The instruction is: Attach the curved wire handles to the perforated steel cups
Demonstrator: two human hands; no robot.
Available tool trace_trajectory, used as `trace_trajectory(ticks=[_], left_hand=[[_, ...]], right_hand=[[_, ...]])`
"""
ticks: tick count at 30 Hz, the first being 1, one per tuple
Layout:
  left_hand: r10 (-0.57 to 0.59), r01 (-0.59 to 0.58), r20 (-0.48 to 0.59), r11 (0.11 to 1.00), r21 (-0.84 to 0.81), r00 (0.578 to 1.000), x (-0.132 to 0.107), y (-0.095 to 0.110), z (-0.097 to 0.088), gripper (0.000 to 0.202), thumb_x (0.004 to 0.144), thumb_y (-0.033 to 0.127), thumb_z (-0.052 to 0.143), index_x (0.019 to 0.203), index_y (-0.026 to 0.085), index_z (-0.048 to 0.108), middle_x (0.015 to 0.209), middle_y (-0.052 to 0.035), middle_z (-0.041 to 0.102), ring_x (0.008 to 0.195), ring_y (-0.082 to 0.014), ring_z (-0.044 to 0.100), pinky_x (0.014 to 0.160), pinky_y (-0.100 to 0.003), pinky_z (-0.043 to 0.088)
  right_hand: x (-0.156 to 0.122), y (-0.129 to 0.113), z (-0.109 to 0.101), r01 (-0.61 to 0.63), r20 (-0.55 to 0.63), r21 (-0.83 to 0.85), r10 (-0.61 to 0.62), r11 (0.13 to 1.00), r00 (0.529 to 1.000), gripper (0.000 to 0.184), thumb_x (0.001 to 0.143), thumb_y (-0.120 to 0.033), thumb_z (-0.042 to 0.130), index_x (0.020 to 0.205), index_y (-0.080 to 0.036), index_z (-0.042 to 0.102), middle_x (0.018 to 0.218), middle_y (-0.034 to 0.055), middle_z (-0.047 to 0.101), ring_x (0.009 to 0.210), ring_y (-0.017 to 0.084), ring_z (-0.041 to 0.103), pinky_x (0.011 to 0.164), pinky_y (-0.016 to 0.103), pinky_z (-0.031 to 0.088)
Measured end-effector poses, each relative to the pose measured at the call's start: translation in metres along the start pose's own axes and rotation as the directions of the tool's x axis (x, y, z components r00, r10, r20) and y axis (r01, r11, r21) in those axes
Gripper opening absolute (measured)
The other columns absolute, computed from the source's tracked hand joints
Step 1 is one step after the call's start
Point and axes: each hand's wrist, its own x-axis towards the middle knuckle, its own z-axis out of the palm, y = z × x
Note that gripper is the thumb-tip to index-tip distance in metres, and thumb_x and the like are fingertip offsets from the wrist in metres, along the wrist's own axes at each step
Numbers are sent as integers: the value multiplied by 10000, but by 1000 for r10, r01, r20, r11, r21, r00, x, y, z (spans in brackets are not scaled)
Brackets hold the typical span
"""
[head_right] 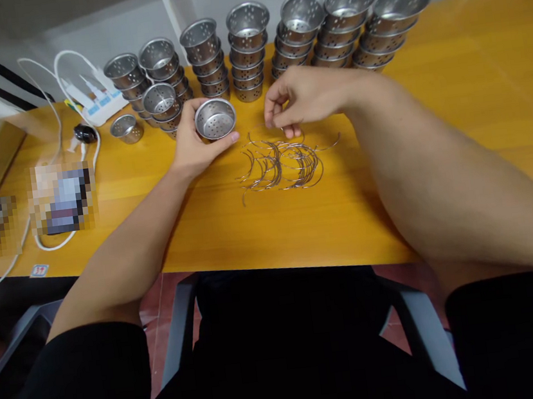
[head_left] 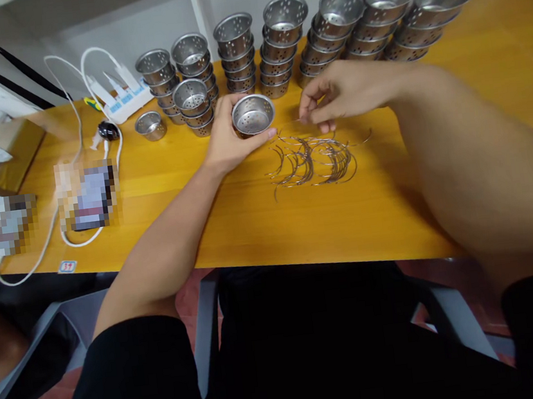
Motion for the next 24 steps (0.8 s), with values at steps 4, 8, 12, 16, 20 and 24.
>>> trace_trajectory(ticks=[4,8,12,16,20,24], left_hand=[[5,-5,12,1000,-28,1000,1,-4,2,1076,1008,891,971,1762,329,450,1647,-142,674,1555,-389,746,1421,-598,584],[43,-43,-14,999,-19,999,4,-16,1,1134,965,871,1019,1774,351,417,1677,-147,655,1597,-405,725,1444,-604,582],[111,-111,-3,994,1,994,6,-28,1,1168,980,877,992,1819,381,350,1756,-158,609,1652,-407,682,1478,-607,544],[116,-116,2,993,-19,993,6,-32,4,1168,984,873,983,1814,387,321,1801,-172,582,1697,-418,654,1485,-631,528],[86,-87,-22,996,-34,996,6,-29,6,1149,967,889,998,1762,371,351,1714,-154,614,1638,-408,699,1441,-617,571],[40,-41,-42,998,-39,998,4,-21,7,1098,988,929,965,1725,344,399,1624,-131,636,1544,-382,754,1404,-584,604]], right_hand=[[-3,-4,0,36,-17,68,-35,997,999,358,1143,182,779,1073,-161,857,722,-52,794,643,103,786,767,314,646],[-3,-6,1,89,-79,156,-77,984,994,517,1075,308,703,1037,-194,818,682,-74,777,592,95,787,667,242,640],[-1,-6,2,154,-184,210,-116,966,976,498,1116,238,766,915,-216,794,605,-57,744,509,89,708,546,203,572],[8,1,6,243,-299,269,-160,932,941,465,1113,223,801,939,-207,828,638,-45,759,556,94,741,577,205,569],[18,10,9,337,-352,356,-209,872,912,475,1097,249,777,1001,-211,852,695,-39,775,581,126,783,606,244,620],[19,13,11,414,-388,345,-273,842,880,299,1184,-23,932,979,-221,844,717,-28,763,539,127,736,497,248,550]])
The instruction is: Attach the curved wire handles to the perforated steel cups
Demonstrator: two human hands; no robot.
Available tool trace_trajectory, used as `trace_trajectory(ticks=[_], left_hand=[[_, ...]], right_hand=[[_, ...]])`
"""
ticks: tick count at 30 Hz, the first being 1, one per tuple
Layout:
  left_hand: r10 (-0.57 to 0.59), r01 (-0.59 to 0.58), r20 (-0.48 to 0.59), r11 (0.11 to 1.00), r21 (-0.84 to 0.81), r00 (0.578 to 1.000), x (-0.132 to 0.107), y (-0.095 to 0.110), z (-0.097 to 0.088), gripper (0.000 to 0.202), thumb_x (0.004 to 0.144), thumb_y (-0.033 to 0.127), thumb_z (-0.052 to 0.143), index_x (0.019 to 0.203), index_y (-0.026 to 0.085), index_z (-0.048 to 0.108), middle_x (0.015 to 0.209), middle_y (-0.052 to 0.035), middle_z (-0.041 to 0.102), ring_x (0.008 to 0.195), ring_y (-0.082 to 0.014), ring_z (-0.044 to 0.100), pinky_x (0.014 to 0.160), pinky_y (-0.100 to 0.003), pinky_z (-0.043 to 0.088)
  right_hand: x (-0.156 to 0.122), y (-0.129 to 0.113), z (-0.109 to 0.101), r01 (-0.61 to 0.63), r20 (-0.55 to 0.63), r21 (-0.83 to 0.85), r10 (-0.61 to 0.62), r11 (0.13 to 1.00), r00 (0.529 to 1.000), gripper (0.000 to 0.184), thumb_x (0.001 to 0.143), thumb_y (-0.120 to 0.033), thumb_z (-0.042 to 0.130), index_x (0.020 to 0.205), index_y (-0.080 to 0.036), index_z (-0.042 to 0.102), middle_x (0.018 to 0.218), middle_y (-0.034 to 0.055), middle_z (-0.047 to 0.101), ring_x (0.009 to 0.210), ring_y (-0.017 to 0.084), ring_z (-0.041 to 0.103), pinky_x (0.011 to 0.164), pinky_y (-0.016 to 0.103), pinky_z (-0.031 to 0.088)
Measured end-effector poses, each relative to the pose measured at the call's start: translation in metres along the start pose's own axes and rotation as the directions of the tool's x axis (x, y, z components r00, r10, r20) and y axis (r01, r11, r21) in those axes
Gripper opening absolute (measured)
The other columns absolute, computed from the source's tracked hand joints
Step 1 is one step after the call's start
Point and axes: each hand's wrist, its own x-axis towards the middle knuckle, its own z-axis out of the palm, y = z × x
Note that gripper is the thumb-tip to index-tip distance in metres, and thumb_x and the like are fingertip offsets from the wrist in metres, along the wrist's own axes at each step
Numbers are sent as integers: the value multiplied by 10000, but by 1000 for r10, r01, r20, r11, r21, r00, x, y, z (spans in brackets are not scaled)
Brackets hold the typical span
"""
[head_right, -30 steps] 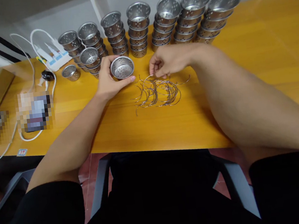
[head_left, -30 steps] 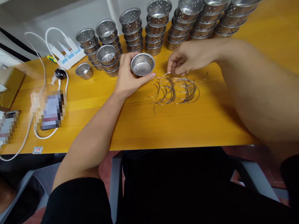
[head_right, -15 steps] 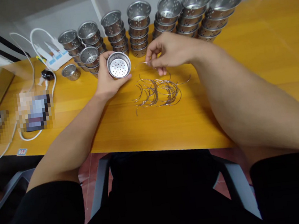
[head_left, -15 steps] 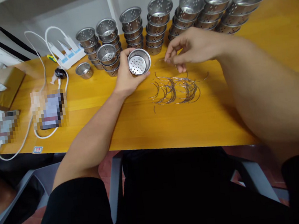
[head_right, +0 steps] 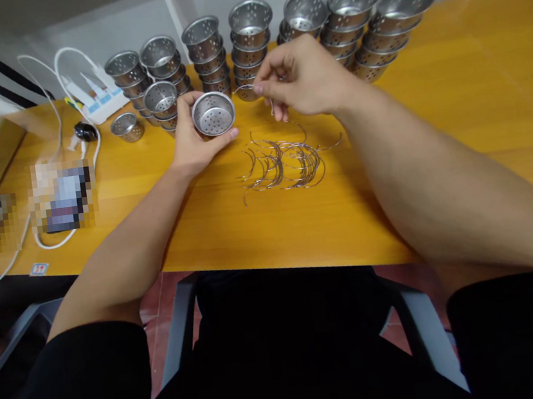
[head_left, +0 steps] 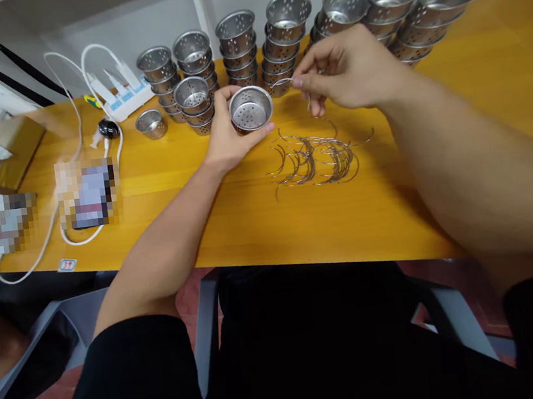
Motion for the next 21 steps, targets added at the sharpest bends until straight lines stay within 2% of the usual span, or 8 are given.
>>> trace_trajectory(ticks=[2,4,6,8,12,15,18,21], left_hand=[[-17,17,7,1000,-16,1000,-1,7,0,1103,972,987,937,1707,346,421,1611,-126,643,1509,-371,769,1374,-565,621],[-33,33,17,999,-39,999,-1,16,0,1128,940,1053,908,1690,350,445,1598,-126,660,1469,-362,786,1337,-554,640],[-56,57,31,997,-48,998,-1,27,-1,1135,939,1096,858,1692,344,464,1580,-132,692,1438,-360,804,1320,-560,646],[-72,74,50,996,-38,996,-1,39,-3,1128,967,1118,792,1714,333,480,1570,-142,722,1433,-362,813,1330,-571,638],[-71,74,79,997,-31,994,0,60,-6,1101,1003,1117,734,1730,319,516,1557,-147,754,1447,-361,818,1357,-570,626],[-94,96,59,995,-39,994,0,67,-3,1054,1010,1080,784,1681,299,558,1486,-134,785,1402,-351,840,1350,-575,641],[-103,104,40,994,-33,994,0,64,1,1043,990,1047,854,1649,290,574,1452,-127,790,1365,-343,849,1342,-576,653],[-85,85,68,996,-7,994,-1,54,5,1062,1001,1036,860,1684,296,524,1455,-113,758,1379,-341,838,1347,-578,642]], right_hand=[[-2,-1,2,24,-17,-24,-24,999,1000,263,1190,-147,986,993,-234,836,720,-35,748,517,115,672,475,261,497],[-3,-4,6,45,-45,-64,-48,997,998,283,1182,-337,1039,1020,-251,823,750,-22,742,559,117,624,533,286,492],[-5,-8,13,56,-78,-102,-64,993,995,401,1156,-549,1052,1022,-269,798,799,7,736,645,144,606,650,332,551],[-7,-12,23,35,-111,-142,-51,989,992,465,1139,-666,1020,1020,-284,783,861,38,743,737,187,616,779,393,619],[-10,-16,44,-45,-161,-205,11,978,987,352,1127,-624,950,1031,-311,821,1041,95,824,934,287,684,952,471,661],[-11,-13,55,-42,-169,-209,6,977,986,284,1125,-580,916,1012,-331,841,1059,103,833,951,322,689,959,514,642],[-13,-9,61,-16,-176,-206,-21,978,984,246,1125,-566,908,1004,-361,847,974,69,812,929,316,658,930,519,620],[-14,-7,64,-9,-175,-207,-28,978,984,267,1134,-616,896,1032,-375,843,930,47,797,947,309,620,924,494,606]])
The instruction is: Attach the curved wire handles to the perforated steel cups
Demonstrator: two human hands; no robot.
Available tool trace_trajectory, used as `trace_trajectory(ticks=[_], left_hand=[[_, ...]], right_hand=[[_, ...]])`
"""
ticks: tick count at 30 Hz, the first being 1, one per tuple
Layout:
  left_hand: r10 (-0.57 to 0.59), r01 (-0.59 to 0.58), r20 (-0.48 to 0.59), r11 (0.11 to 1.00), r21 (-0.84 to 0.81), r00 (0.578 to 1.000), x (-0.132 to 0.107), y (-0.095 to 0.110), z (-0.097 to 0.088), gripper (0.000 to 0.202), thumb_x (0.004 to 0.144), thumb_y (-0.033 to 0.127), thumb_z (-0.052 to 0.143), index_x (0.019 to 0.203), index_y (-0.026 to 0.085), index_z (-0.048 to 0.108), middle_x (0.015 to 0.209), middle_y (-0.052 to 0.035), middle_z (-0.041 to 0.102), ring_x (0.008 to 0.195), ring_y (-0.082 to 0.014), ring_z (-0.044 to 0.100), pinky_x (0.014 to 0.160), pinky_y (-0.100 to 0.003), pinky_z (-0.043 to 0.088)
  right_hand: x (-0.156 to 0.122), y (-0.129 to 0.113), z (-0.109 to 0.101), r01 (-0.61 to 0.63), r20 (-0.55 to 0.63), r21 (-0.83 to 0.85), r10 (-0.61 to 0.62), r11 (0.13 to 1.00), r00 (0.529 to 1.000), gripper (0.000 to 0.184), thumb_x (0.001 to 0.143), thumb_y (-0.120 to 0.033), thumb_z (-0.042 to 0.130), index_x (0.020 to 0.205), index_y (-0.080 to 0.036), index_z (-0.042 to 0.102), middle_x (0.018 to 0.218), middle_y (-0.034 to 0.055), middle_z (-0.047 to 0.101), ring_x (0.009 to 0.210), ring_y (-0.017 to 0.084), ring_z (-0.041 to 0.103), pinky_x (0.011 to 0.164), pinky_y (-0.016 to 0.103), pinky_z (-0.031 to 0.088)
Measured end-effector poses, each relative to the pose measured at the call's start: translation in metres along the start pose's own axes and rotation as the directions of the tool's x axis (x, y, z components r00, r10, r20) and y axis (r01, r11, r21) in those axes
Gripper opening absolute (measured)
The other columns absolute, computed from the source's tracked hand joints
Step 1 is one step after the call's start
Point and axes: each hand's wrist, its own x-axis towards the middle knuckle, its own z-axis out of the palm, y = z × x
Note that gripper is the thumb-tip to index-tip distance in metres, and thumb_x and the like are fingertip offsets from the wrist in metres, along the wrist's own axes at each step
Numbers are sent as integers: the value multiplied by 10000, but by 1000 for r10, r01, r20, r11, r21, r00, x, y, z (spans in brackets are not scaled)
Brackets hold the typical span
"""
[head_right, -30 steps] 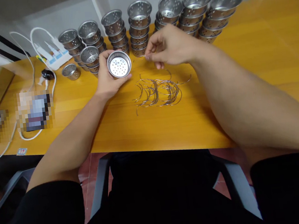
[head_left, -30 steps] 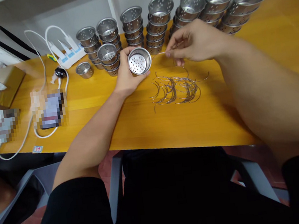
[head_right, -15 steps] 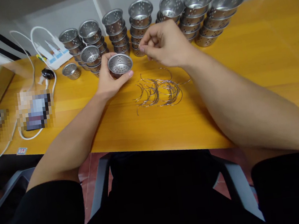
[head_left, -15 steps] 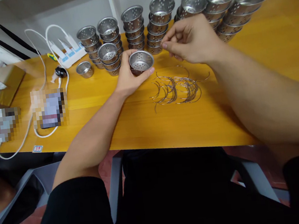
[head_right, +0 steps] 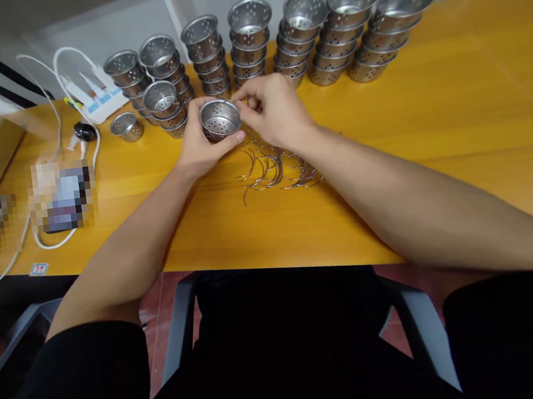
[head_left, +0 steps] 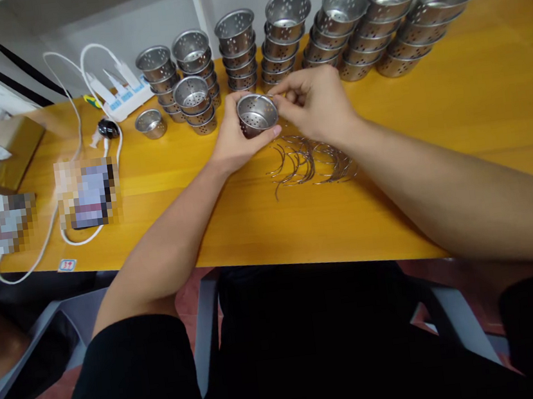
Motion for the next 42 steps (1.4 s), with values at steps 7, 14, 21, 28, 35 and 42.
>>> trace_trajectory(ticks=[7,14,21,28,35,42], left_hand=[[1,-1,50,1000,2,999,-3,-14,5,1139,972,1032,898,1732,316,443,1483,-116,719,1425,-362,812,1343,-573,633],[19,-19,54,1000,4,998,-4,-11,1,1162,887,1045,972,1649,311,495,1466,-108,740,1382,-369,819,1343,-598,622],[-15,20,104,998,-54,994,-4,-15,-3,979,994,1039,865,1554,273,627,1353,-87,760,1337,-360,819,1341,-627,617],[-61,89,185,985,-148,981,-5,-5,-13,931,1060,1046,755,1562,269,647,1395,-94,781,1281,-316,828,1243,-581,669],[9,19,189,990,-142,982,-5,-23,2,945,1051,875,923,1670,273,539,1562,-130,714,1470,-366,798,1357,-629,637],[55,-35,165,992,-125,985,-3,-28,1,820,1074,689,958,1654,278,550,1517,-114,718,1427,-356,819,1349,-614,666]], right_hand=[[0,3,3,-4,-19,-2,4,1000,1000,255,1068,-647,918,1020,-406,853,873,54,754,955,352,672,863,525,599],[0,10,11,17,-56,38,-15,999,998,195,1060,-572,938,1170,-429,866,864,39,772,957,368,722,828,542,627],[1,-2,1,6,91,235,-28,972,995,253,1104,-534,911,1032,-307,827,1028,86,863,736,253,664,692,449,550],[0,-2,-10,-95,268,320,7,942,964,686,918,-907,1082,1022,-335,720,785,-31,691,668,203,586,610,375,497],[1,0,-3,-72,210,337,0,939,978,689,905,-884,1103,932,-351,667,697,-30,605,666,239,592,602,403,490],[3,-3,-7,-48,252,403,-61,914,966,808,807,-996,1100,919,-329,658,747,-17,659,629,204,588,611,411,491]])
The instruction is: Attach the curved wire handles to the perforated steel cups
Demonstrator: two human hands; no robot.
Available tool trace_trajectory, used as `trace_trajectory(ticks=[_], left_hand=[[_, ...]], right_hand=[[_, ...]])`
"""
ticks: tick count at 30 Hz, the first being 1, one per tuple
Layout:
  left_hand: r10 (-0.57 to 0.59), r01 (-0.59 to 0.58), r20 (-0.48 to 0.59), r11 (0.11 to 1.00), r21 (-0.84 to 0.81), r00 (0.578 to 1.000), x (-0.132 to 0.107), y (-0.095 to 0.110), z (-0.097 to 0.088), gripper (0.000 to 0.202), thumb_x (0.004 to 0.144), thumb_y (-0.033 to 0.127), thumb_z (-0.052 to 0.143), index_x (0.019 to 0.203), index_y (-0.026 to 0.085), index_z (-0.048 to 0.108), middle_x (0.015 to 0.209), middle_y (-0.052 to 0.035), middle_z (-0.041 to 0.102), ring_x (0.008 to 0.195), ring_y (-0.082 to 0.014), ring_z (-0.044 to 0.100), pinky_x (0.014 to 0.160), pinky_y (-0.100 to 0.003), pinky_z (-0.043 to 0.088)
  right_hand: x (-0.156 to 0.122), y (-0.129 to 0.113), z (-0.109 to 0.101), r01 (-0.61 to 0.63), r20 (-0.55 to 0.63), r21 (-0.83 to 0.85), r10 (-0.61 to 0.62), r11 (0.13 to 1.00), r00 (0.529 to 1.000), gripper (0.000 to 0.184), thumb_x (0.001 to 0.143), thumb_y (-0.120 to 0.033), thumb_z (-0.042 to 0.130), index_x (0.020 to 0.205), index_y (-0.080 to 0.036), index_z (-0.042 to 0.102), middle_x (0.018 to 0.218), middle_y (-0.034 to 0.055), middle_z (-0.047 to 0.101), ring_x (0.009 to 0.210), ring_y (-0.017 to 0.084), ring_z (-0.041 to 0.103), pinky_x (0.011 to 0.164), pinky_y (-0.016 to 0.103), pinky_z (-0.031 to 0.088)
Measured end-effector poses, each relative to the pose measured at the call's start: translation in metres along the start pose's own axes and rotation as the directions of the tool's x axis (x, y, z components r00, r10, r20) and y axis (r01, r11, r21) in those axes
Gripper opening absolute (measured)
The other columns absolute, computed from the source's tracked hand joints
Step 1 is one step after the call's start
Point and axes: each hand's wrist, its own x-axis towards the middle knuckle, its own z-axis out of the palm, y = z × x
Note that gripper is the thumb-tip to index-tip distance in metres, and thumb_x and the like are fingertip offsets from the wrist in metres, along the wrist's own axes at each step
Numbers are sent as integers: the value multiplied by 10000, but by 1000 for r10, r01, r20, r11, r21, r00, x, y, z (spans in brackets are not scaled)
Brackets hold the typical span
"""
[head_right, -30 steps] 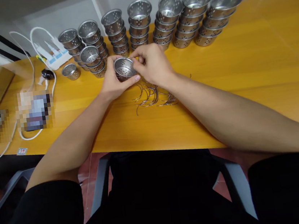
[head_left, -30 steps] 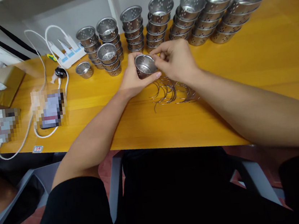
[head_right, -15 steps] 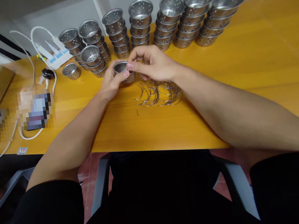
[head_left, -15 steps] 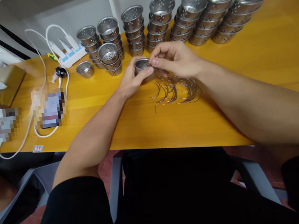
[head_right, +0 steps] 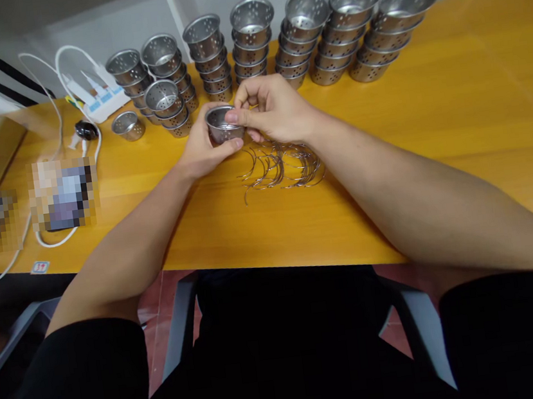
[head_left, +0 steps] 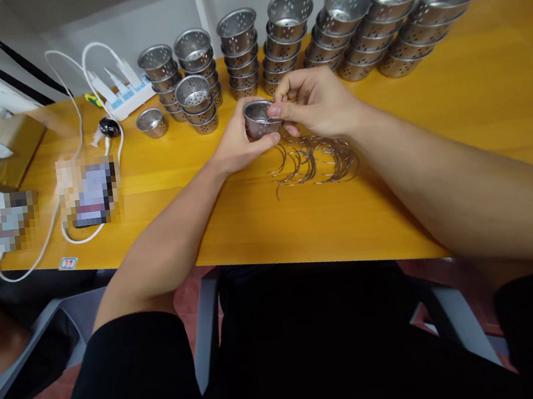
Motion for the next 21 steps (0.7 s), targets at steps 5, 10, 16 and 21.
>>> trace_trajectory(ticks=[5,10,16,21], left_hand=[[-31,31,2,999,12,1000,0,5,-2,736,1101,590,940,1635,255,561,1500,-108,715,1460,-360,796,1384,-636,632],[4,-4,3,1000,14,1000,0,3,-2,729,1098,567,946,1645,274,565,1471,-86,701,1420,-345,809,1397,-625,627],[-50,50,-14,998,33,999,-1,3,-6,867,1099,726,938,1689,241,528,1533,-126,699,1527,-375,756,1441,-641,550],[-102,102,-55,995,5,993,0,2,-13,989,1038,900,929,1675,257,529,1485,-128,733,1452,-369,785,1372,-621,594]], right_hand=[[1,1,1,-22,-1,0,22,1000,1000,780,812,-938,1145,914,-328,671,714,-25,651,649,225,634,629,412,547],[1,10,-1,17,-2,-8,-17,1000,1000,734,832,-922,1143,929,-333,717,731,-20,669,665,229,640,617,402,550],[13,38,-1,231,-191,12,-224,973,956,772,695,-889,1219,1089,-356,825,1030,44,817,756,267,681,587,458,610],[10,42,5,265,-242,-231,-319,936,916,563,1000,-928,963,1116,-384,871,1127,77,840,822,311,709,787,595,730]])
